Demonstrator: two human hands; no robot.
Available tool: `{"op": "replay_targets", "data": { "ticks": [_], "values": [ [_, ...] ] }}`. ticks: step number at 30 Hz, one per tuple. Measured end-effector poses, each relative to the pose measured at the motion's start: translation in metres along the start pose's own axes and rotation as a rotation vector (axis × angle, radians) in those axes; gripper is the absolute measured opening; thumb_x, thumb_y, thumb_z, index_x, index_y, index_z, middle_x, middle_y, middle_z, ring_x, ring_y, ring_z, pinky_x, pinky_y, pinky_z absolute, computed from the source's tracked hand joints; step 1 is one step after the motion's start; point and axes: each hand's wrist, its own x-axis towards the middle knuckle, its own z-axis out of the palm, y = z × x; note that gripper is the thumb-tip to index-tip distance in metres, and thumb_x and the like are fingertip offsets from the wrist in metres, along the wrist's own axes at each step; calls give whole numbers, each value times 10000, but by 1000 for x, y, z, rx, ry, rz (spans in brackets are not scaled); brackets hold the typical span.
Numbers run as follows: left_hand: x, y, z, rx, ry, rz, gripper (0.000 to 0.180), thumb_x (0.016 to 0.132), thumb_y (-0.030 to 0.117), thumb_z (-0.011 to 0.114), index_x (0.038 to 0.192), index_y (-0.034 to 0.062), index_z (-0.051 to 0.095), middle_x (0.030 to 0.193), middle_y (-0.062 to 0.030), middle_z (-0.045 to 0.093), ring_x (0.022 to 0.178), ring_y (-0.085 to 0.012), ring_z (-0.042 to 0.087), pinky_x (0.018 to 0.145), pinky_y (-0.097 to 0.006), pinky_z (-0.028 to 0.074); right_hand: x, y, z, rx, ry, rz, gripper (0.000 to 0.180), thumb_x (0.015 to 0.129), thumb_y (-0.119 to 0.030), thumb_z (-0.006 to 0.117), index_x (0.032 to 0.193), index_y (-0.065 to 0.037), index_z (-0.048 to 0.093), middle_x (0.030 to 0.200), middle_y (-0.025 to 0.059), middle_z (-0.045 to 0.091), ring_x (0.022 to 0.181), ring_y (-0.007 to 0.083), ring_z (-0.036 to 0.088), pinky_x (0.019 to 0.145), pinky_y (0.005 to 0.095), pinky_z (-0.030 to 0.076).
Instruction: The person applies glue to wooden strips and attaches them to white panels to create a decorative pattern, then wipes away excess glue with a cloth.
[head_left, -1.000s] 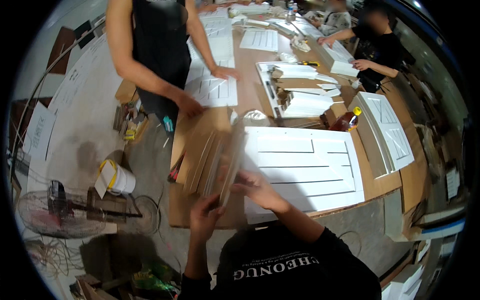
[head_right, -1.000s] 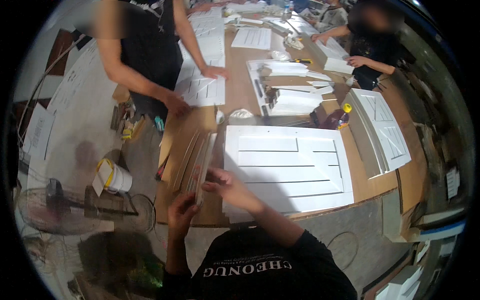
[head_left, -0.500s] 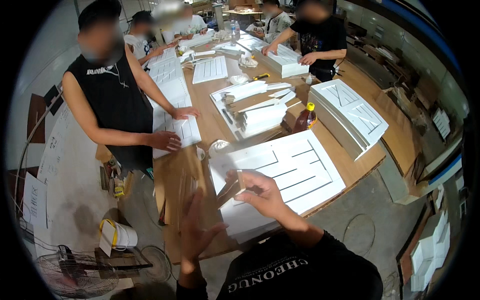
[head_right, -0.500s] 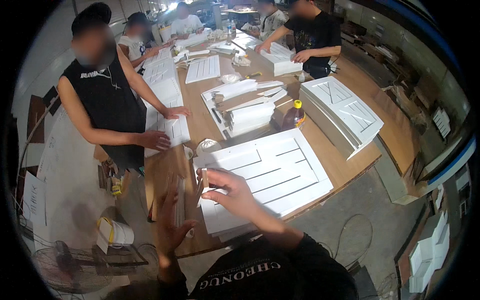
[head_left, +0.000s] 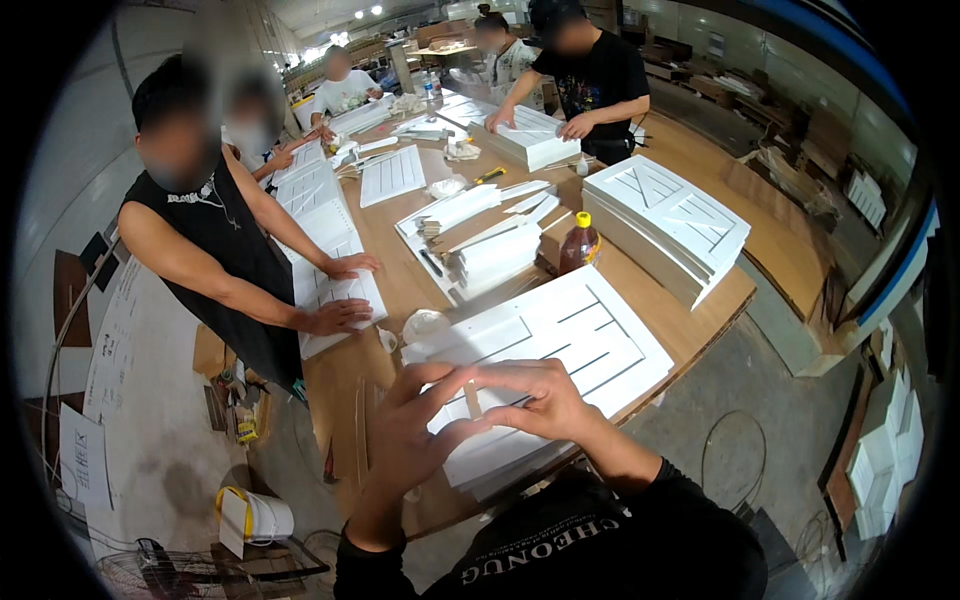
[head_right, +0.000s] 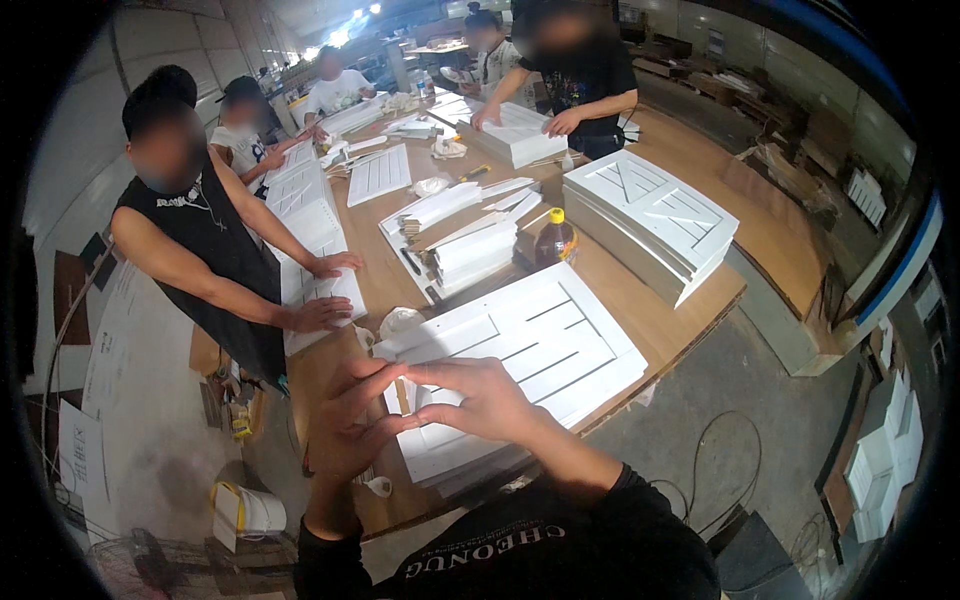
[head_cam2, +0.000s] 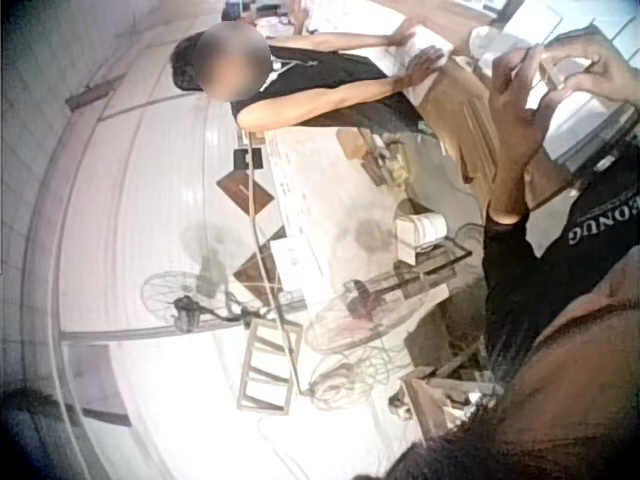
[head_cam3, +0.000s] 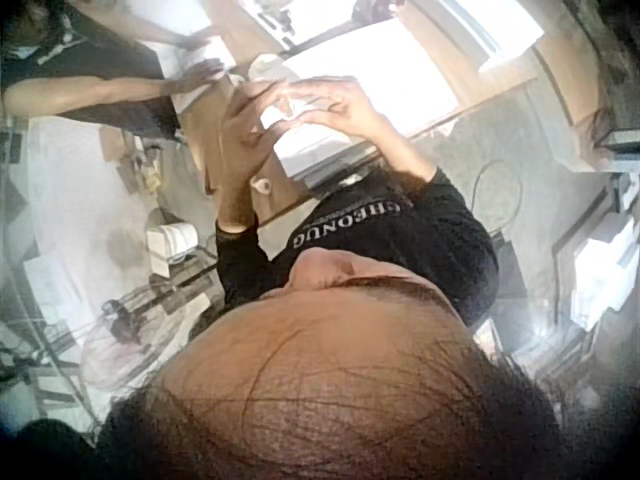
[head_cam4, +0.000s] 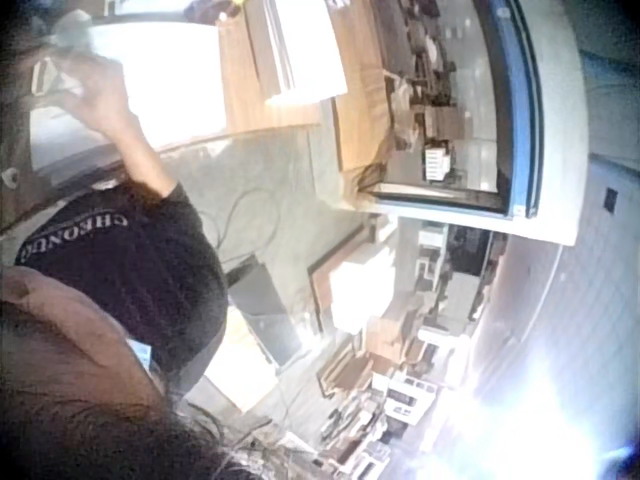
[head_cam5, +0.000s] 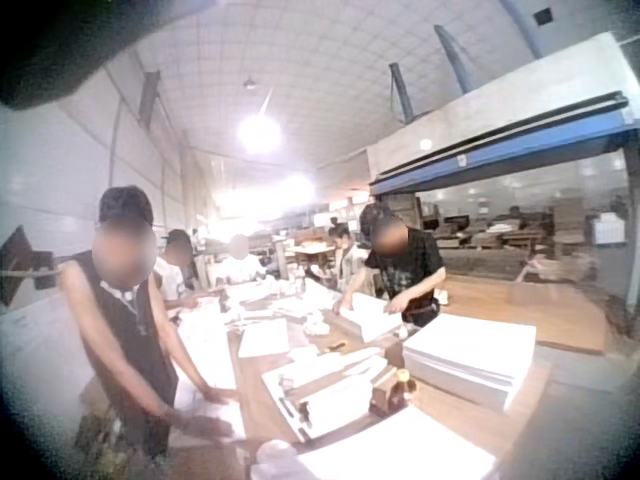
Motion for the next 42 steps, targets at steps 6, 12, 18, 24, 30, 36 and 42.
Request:
{"op": "replay_targets", "data": {
  "ticks": [6, 12, 18, 24, 30, 36, 42],
  "values": [
    [1, 5, -6, 19, -10, 12, 492, 621, 114, 768, 1085, 42, 624, 970, -85, 603, 849, -212, 595, 739, -295, 474, 1, -1, 1, -25, -19, -7, 449, 715, -175, 736, 1134, -84, 601, 1061, 110, 639, 924, 285, 631, 764, 320, 515],
    [-3, 2, -13, -24, -42, -36, 467, 646, 120, 743, 1085, 18, 620, 979, -105, 610, 890, -230, 583, 782, -311, 461, 3, 0, 5, -17, -48, 2, 432, 719, -180, 734, 1118, -72, 607, 1055, 115, 640, 938, 293, 626, 780, 328, 512],
    [1, -1, -25, -10, -118, 23, 439, 673, 118, 741, 1083, 22, 614, 968, -95, 604, 873, -222, 581, 750, -308, 474, 3, 4, 2, 71, -120, 31, 451, 729, -156, 730, 1147, -62, 589, 1075, 111, 639, 955, 247, 631, 805, 316, 507],
    [-15, -19, -59, -166, 68, -109, 474, 613, 57, 743, 1064, -10, 615, 990, -107, 601, 912, -200, 568, 788, -295, 454, 11, 32, 0, 673, -100, 174, 410, 820, -149, 650, 1195, -23, 540, 1182, 102, 575, 1040, 219, 577, 844, 343, 484],
    [-68, 29, -124, 125, 511, -213, 528, 501, -41, 680, 1024, -55, 608, 984, -106, 567, 911, -195, 550, 804, -276, 426, 44, 67, 27, 1060, 166, 369, 535, 930, -203, 480, 1411, -186, 247, 1264, 173, 471, 1116, 287, 535, 828, 389, 542],
    [-176, 56, -129, 238, 861, -364, 470, 624, 88, 705, 1048, -80, 594, 989, -109, 540, 889, -196, 567, 798, -289, 434, 103, 103, 120, 1012, 13, 706, 471, 888, -56, 438, 1329, -183, 334, 1178, 101, 523, 1021, 247, 561, 769, 417, 532],
    [-280, 70, -93, 229, 1157, -598, 455, 705, 172, 728, 1075, -59, 597, 967, -53, 526, 808, -128, 517, 726, -254, 411, 123, 151, 248, 844, -208, 652, 401, 845, -5, 453, 1219, -150, 464, 1008, 40, 539, 819, 175, 570, 677, 360, 531]
  ]
}}
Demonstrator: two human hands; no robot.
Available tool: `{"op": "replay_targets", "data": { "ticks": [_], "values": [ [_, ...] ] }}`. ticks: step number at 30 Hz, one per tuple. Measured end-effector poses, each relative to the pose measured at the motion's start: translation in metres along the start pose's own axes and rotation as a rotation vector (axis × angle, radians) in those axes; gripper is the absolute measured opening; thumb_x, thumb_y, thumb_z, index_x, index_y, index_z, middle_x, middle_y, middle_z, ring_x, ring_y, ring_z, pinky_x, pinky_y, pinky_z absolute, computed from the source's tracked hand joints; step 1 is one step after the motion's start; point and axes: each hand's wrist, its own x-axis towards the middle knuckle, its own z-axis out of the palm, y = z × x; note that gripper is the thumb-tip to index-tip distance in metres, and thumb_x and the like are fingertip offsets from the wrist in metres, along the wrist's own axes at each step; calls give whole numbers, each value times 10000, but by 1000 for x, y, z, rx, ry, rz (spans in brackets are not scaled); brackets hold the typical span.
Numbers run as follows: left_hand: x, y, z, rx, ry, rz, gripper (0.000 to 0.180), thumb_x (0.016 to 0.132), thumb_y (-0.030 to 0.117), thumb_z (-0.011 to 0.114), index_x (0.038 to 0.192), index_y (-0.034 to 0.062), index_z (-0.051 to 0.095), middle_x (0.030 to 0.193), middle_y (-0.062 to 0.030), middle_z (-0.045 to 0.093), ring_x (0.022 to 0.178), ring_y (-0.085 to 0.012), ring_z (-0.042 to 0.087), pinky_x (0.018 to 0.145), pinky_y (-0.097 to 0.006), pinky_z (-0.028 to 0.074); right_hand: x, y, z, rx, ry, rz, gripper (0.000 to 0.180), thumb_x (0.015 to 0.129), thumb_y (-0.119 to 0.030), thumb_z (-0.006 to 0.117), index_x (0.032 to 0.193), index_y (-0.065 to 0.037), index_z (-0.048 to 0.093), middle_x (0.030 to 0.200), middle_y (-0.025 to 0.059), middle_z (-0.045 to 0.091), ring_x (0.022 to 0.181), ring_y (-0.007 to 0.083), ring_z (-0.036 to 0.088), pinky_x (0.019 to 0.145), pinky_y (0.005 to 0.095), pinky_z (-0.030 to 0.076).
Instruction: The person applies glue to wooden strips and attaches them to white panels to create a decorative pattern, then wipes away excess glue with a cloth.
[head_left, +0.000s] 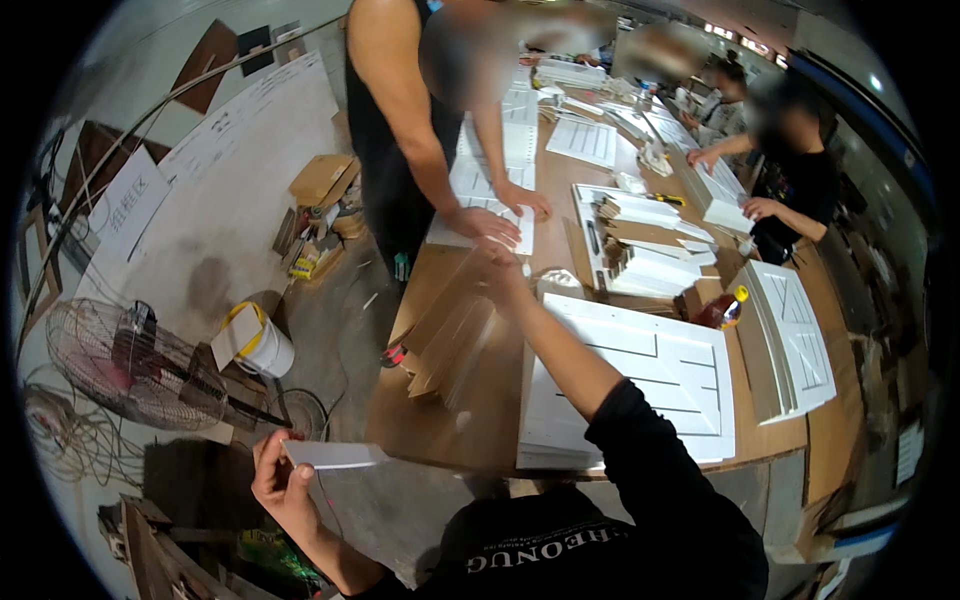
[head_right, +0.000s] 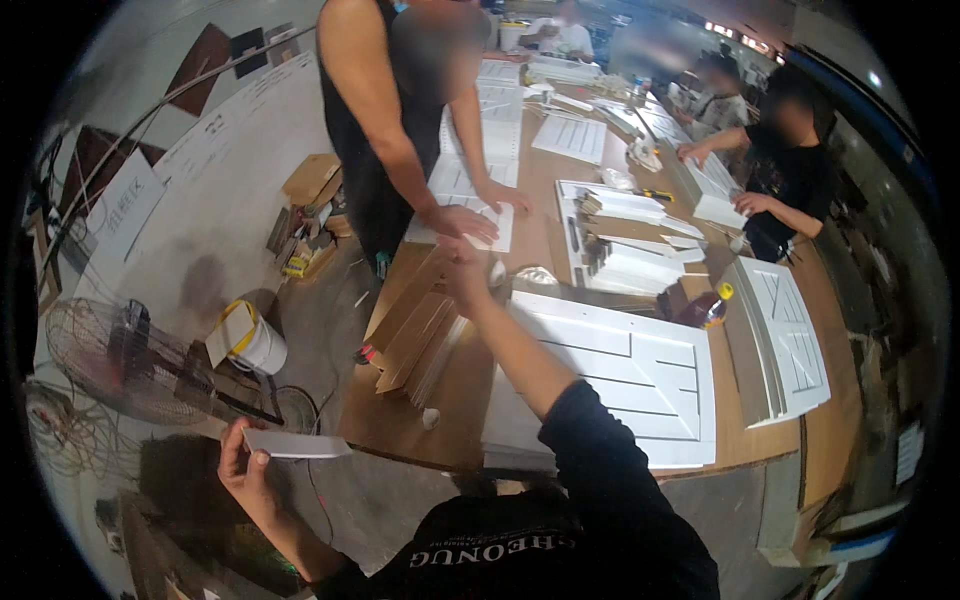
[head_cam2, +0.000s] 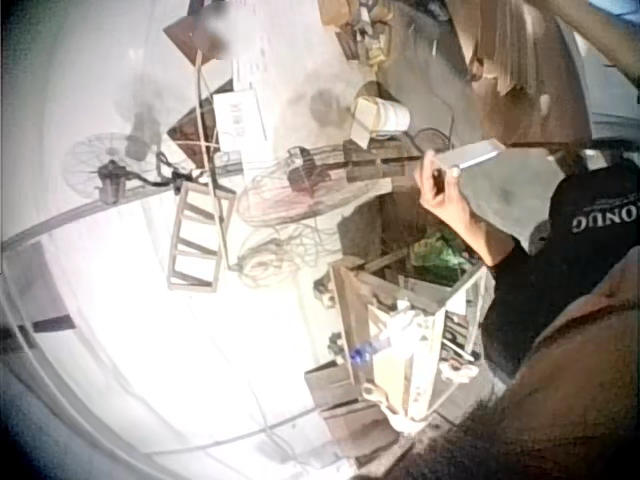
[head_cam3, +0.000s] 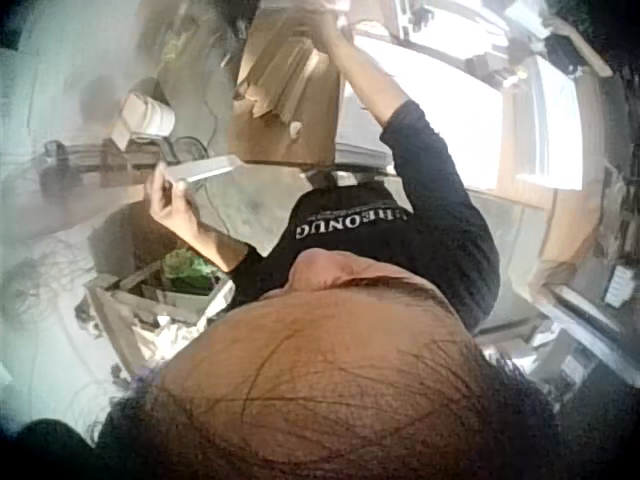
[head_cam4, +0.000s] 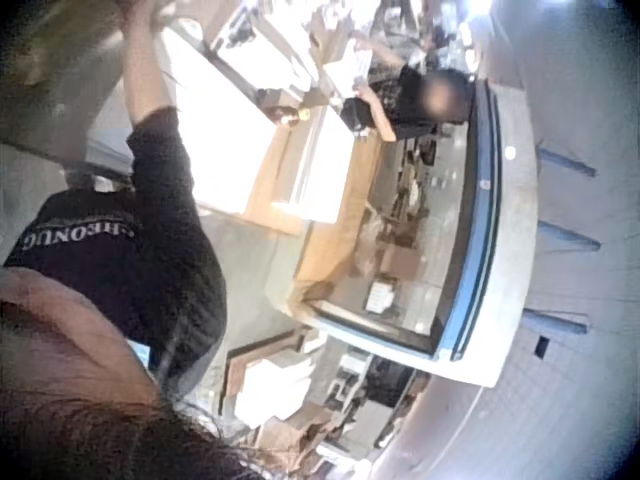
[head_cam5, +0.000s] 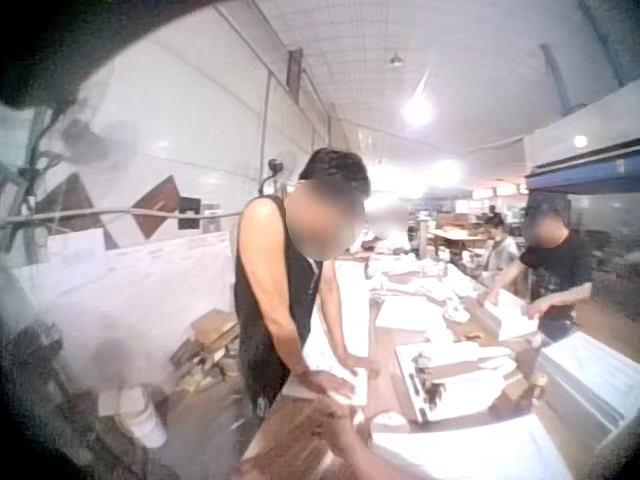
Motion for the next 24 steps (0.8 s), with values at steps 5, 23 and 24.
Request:
{"op": "replay_targets", "data": {
  "ticks": [5, 23, 24],
  "values": [
    [-33, -3, -24, 35, 135, -133, 431, 711, 178, 739, 1065, -33, 612, 957, -33, 518, 841, -125, 511, 753, -270, 414, 45, 62, 11, -295, -66, 69, 359, 832, -60, 534, 1185, -109, 491, 1020, 48, 542, 821, 177, 577, 660, 339, 517],
    [-32, 2, -39, 181, 251, -274, 452, 686, 226, 749, 1049, -13, 622, 915, -28, 521, 828, -136, 515, 754, -284, 411, 82, 104, -29, -1412, -356, -282, 357, 791, -249, 601, 1107, -84, 592, 1107, 139, 582, 1076, 312, 516, 927, 426, 395],
    [-29, -3, -36, 156, 221, -283, 452, 678, 206, 750, 1048, -17, 618, 918, -32, 511, 826, -137, 516, 753, -281, 411, 79, 101, -38, -1502, -350, -337, 372, 802, -277, 603, 1114, -76, 584, 1127, 130, 576, 1110, 300, 497, 946, 409, 385]
  ]
}}
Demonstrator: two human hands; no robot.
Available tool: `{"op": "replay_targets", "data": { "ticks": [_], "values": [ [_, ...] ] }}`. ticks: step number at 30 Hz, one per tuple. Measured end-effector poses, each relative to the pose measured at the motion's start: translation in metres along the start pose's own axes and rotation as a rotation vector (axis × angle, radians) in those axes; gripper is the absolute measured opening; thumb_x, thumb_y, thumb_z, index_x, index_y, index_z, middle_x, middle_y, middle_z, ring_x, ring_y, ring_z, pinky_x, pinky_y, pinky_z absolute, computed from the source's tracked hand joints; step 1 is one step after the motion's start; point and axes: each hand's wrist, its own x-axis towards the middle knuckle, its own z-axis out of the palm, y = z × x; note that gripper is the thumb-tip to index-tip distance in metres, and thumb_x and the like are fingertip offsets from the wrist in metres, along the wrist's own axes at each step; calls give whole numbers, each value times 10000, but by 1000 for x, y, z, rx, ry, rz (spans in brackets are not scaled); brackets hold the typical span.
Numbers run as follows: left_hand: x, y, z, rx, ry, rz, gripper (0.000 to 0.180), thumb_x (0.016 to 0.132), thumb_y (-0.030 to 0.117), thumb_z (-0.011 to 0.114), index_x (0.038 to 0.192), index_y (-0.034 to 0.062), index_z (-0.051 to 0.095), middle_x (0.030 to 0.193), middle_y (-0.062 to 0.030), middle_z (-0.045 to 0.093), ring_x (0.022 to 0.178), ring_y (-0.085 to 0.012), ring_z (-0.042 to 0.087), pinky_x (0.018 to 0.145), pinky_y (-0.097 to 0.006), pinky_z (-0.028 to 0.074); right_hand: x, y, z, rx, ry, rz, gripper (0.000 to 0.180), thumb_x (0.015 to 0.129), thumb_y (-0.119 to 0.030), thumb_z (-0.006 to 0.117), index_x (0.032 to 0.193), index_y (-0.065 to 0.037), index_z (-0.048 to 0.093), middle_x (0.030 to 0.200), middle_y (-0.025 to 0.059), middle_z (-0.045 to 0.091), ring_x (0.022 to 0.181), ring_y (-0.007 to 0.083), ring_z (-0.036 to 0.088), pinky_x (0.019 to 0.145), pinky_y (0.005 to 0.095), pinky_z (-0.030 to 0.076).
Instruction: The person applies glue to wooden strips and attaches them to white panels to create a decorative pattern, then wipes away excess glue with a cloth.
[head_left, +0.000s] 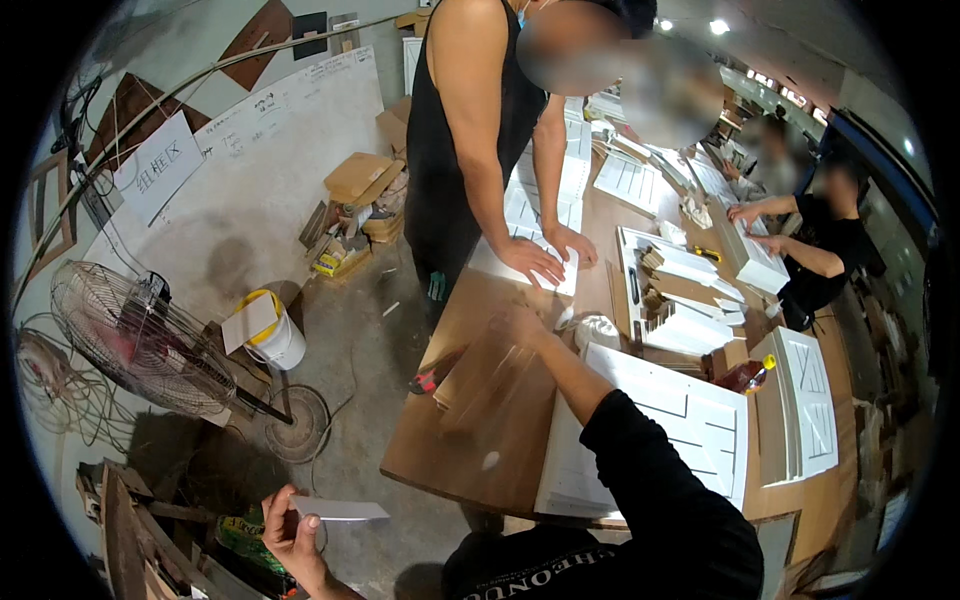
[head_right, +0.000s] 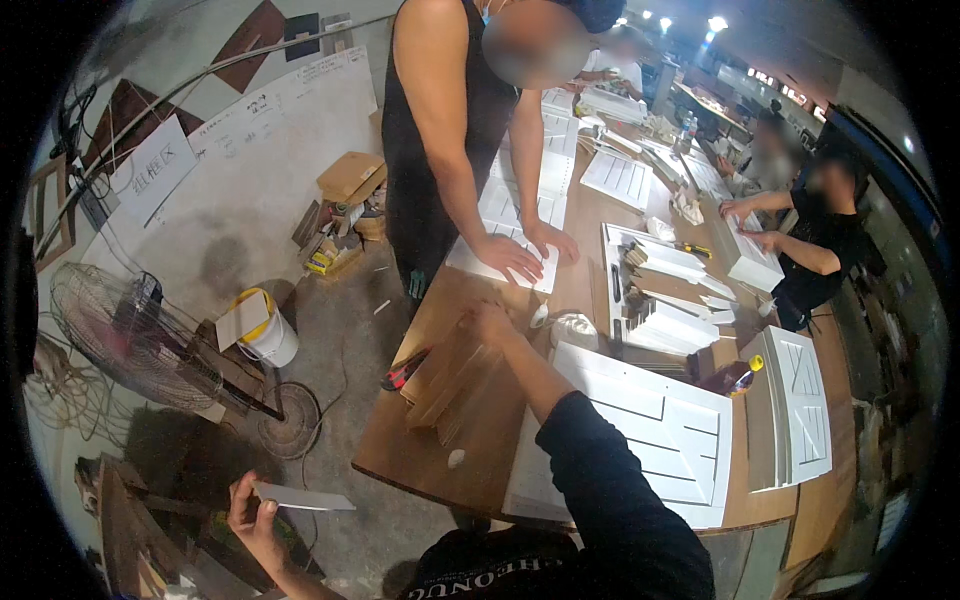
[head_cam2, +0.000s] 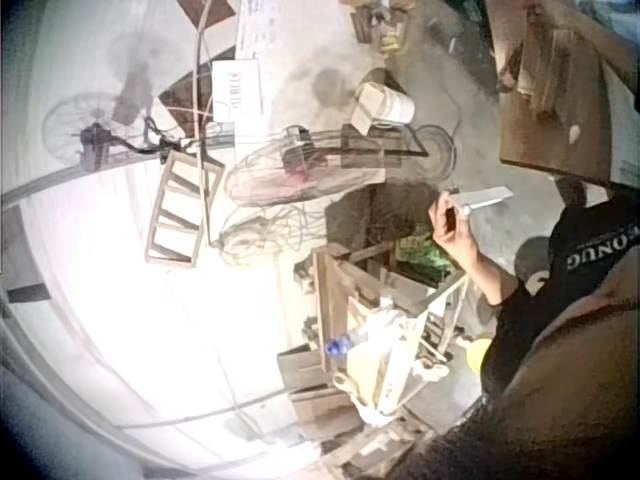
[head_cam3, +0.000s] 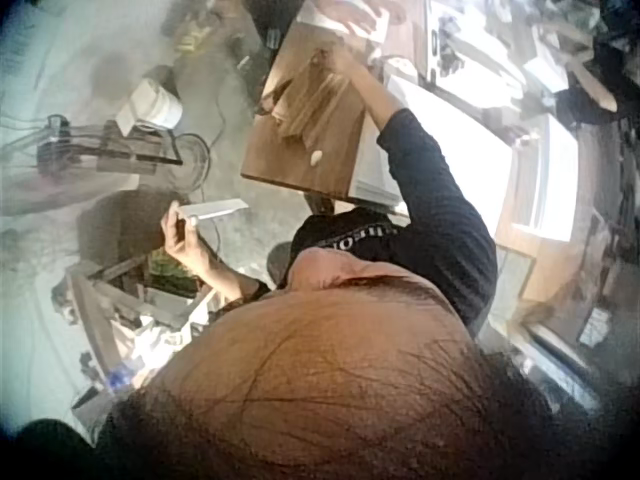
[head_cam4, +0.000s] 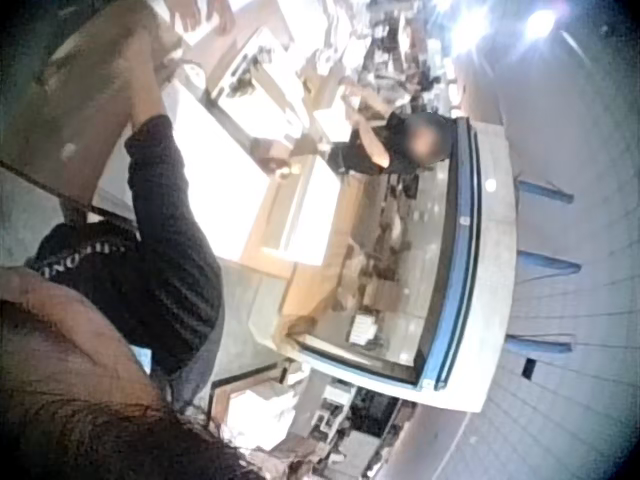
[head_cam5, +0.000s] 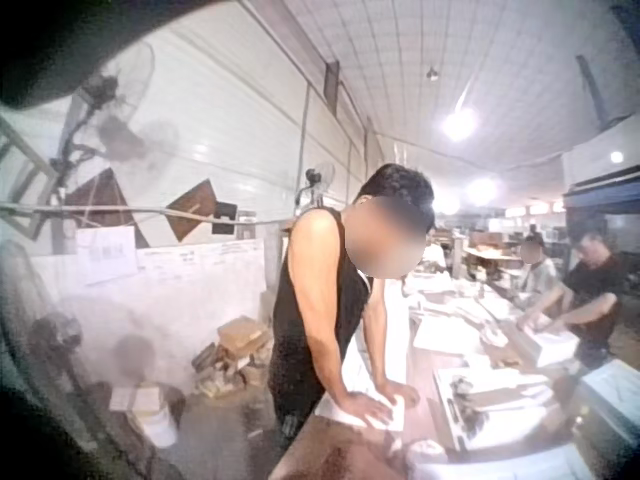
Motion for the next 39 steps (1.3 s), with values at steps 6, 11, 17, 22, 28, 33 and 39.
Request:
{"op": "replay_targets", "data": {
  "ticks": [6, 11, 17, 22, 28, 33, 39],
  "values": [
    [29, 16, 33, -109, -195, 128, 491, 648, 246, 757, 1023, -41, 621, 853, -62, 566, 804, -152, 534, 754, -296, 419, -9, -58, -77, -117, 39, -48, 455, 810, -379, 577, 1180, -115, 557, 1199, 119, 547, 1125, 316, 494, 930, 423, 395],
    [42, 53, 109, -526, -466, 136, 383, 629, 57, 694, 977, -72, 603, 900, -115, 618, 833, -152, 560, 751, -272, 434, -101, -152, -155, 822, -527, -334, 640, 840, -383, 585, 1356, -84, 351, 1116, 139, 579, 1006, 277, 559, 855, 364, 437],
    [15, 73, 189, -487, -594, 107, 451, 665, 250, 716, 1005, -31, 621, 937, -101, 623, 876, -183, 572, 794, -286, 431, -207, -172, -201, 454, -24, -345, 576, 809, -295, 662, 1301, -90, 444, 950, 145, 632, 810, 274, 624, 723, 373, 481],
    [0, 55, 233, -395, -753, 128, 501, 714, 98, 637, 1189, -19, 526, 1107, -109, 572, 1000, -192, 549, 886, -317, 428, -243, -150, -203, 669, 2, -69, 403, 836, -206, 640, 1185, -35, 534, 887, 127, 634, 766, 216, 628, 686, 325, 483],
    [-27, 55, 264, -393, -832, 233, 570, 797, 276, 607, 1268, -9, 461, 1170, -115, 541, 1080, -211, 526, 931, -352, 405, -290, -94, -194, 1753, -11, 214, 455, 965, -179, 393, 1383, -39, 279, 1307, 143, 456, 1087, 237, 542, 913, 353, 456],
    [-84, 8, 232, -257, -724, 89, 259, 873, 105, 567, 1083, -45, 580, 1001, -79, 597, 922, -153, 559, 821, -269, 441, -328, -73, -177, 2227, 198, 264, 567, 938, -313, 438, 1395, -54, 224, 1335, 155, 389, 1130, 274, 481, 953, 397, 407],
    [-163, 20, 258, 61, -867, 80, 126, 827, 38, 597, 927, -12, 653, 865, -75, 661, 751, -116, 589, 700, -274, 474, -357, -59, -180, 2288, 403, 262, 530, 962, -298, 381, 1414, -97, 189, 1339, 124, 366, 1218, 282, 386, 1013, 411, 330]
  ]
}}
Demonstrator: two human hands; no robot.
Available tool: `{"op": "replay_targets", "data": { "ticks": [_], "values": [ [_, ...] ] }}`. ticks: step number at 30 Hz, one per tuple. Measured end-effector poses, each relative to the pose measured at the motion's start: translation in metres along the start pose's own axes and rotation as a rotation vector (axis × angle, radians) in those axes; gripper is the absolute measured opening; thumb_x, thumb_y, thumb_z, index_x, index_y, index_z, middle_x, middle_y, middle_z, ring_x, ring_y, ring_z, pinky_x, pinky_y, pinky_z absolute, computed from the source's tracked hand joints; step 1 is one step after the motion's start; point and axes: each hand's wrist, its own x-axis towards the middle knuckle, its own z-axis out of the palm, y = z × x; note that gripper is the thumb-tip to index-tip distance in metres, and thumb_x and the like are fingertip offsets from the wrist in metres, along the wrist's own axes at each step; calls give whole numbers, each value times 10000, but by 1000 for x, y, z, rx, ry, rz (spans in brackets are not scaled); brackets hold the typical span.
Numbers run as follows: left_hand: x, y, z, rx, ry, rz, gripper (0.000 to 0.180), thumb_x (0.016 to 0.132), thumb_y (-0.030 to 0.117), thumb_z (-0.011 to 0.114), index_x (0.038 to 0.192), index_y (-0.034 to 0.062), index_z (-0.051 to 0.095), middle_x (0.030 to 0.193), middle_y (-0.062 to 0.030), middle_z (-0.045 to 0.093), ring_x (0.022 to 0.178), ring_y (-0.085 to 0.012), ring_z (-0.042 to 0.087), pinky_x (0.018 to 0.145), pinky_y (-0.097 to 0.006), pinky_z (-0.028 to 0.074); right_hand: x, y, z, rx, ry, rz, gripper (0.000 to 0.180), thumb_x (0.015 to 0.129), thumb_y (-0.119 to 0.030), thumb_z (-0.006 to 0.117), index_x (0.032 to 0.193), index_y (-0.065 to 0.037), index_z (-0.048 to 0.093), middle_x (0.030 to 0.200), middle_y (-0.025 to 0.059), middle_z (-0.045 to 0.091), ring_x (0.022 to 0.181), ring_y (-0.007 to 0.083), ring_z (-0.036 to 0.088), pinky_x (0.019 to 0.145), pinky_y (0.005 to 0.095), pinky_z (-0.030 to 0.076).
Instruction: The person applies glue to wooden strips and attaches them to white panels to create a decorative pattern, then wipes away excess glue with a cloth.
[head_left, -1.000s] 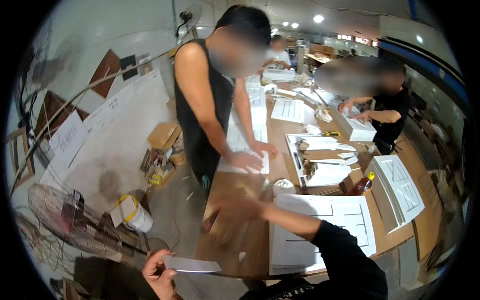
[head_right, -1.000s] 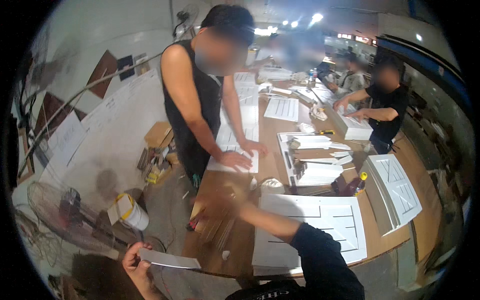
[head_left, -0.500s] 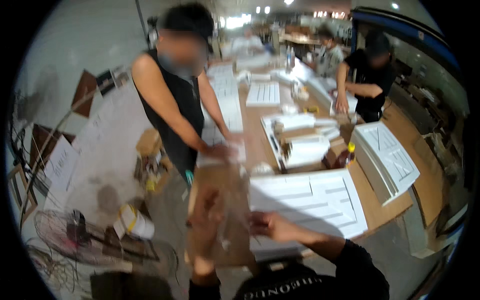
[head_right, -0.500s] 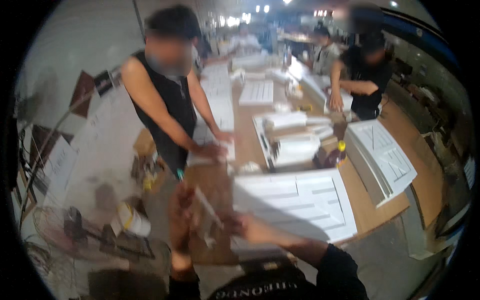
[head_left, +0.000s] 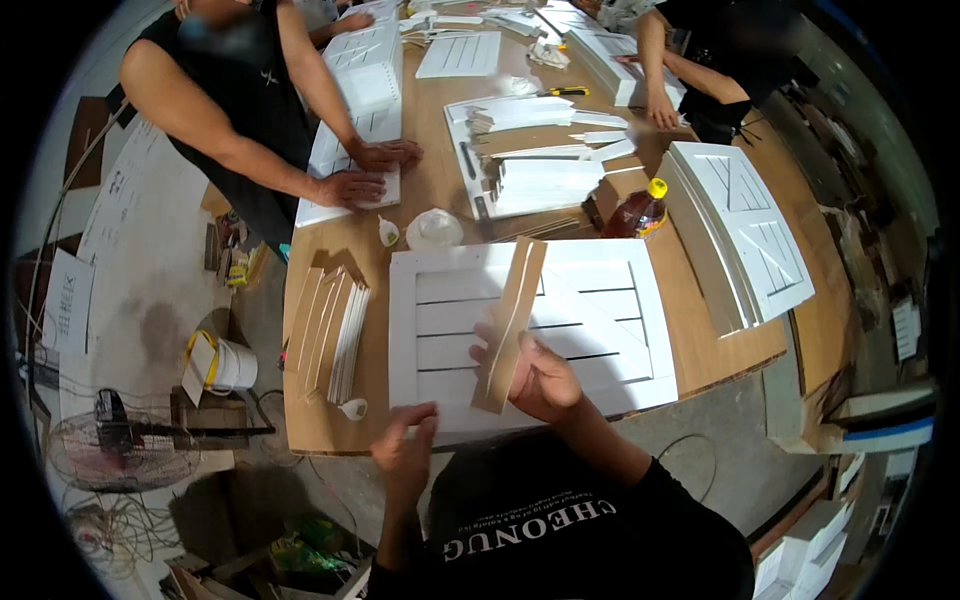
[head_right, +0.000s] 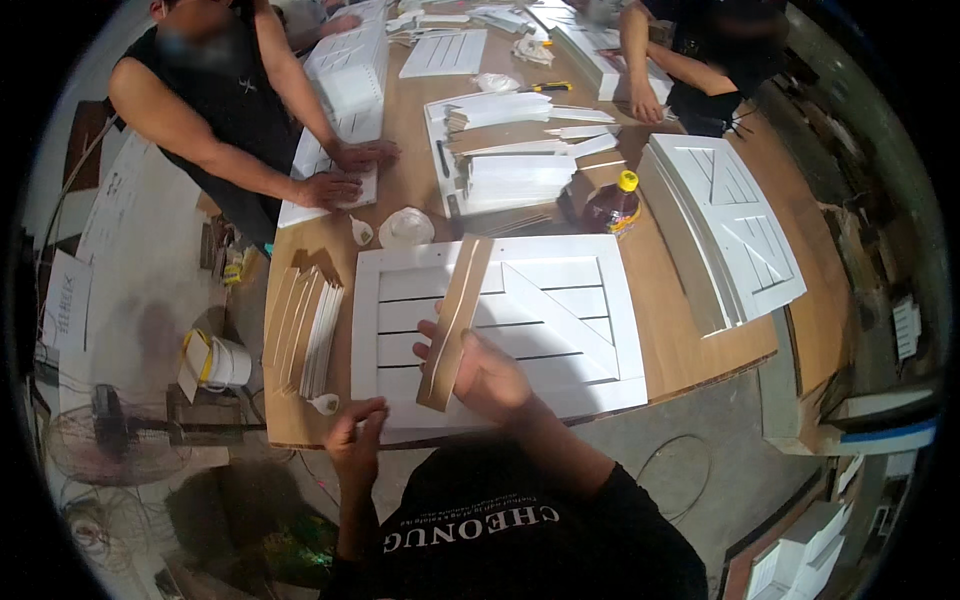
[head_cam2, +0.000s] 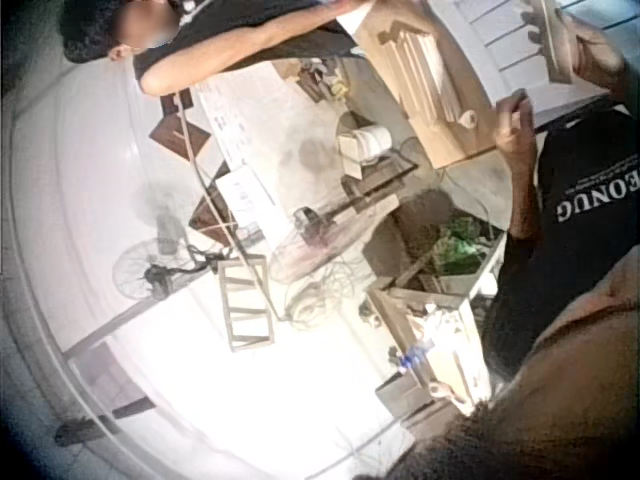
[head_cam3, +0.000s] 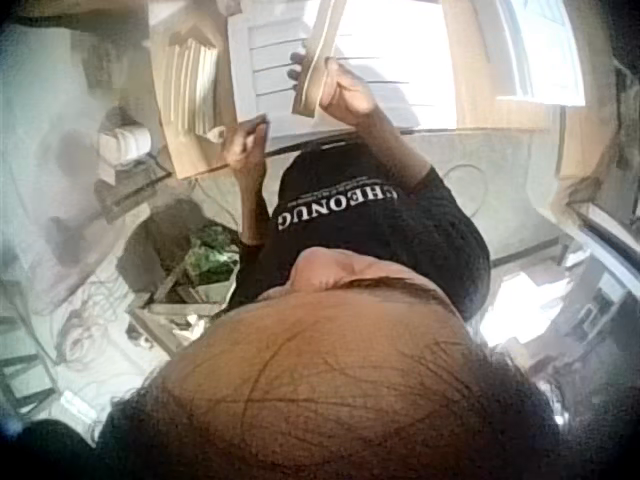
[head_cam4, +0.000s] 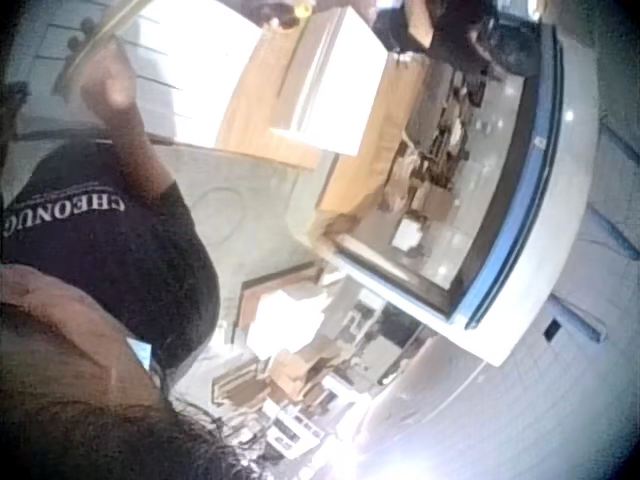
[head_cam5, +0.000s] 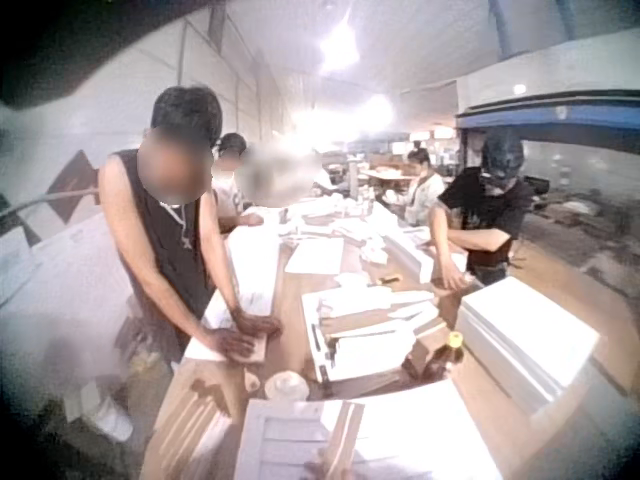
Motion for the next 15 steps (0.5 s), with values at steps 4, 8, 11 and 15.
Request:
{"op": "replay_targets", "data": {
  "ticks": [4, 8, 11, 15],
  "values": [
    [4, 11, 11, 25, -72, -1, 94, 831, 40, 586, 878, -19, 643, 779, -60, 625, 731, -118, 570, 670, -261, 453, 7, 3, -7, 33, -42, -2, 522, 963, -292, 372, 1411, -92, 196, 1356, 146, 354, 1201, 288, 408, 1004, 424, 343],
    [-7, -25, -33, -85, 316, -153, 85, 841, 52, 594, 881, -3, 644, 779, -36, 623, 714, -90, 558, 655, -232, 448, -6, -4, -26, 53, -63, 71, 483, 958, -270, 379, 1380, -69, 257, 1331, 175, 394, 1101, 287, 506, 909, 406, 443],
    [-19, -36, -59, 3, 485, -172, 97, 835, 49, 598, 902, -1, 649, 811, -34, 613, 731, -86, 543, 677, -224, 439, -7, 10, -14, -106, -36, 163, 473, 952, -306, 401, 1336, -40, 327, 1275, 188, 452, 998, 255, 563, 803, 373, 508],
    [-8, -9, -40, 8, 340, 45, 175, 811, 15, 612, 979, -13, 649, 830, -47, 624, 754, -95, 558, 705, -220, 440, -5, 31, 3, -299, -51, 336, 547, 934, -355, 448, 1347, -21, 315, 1262, 199, 467, 987, 233, 561, 805, 364, 498]
  ]
}}
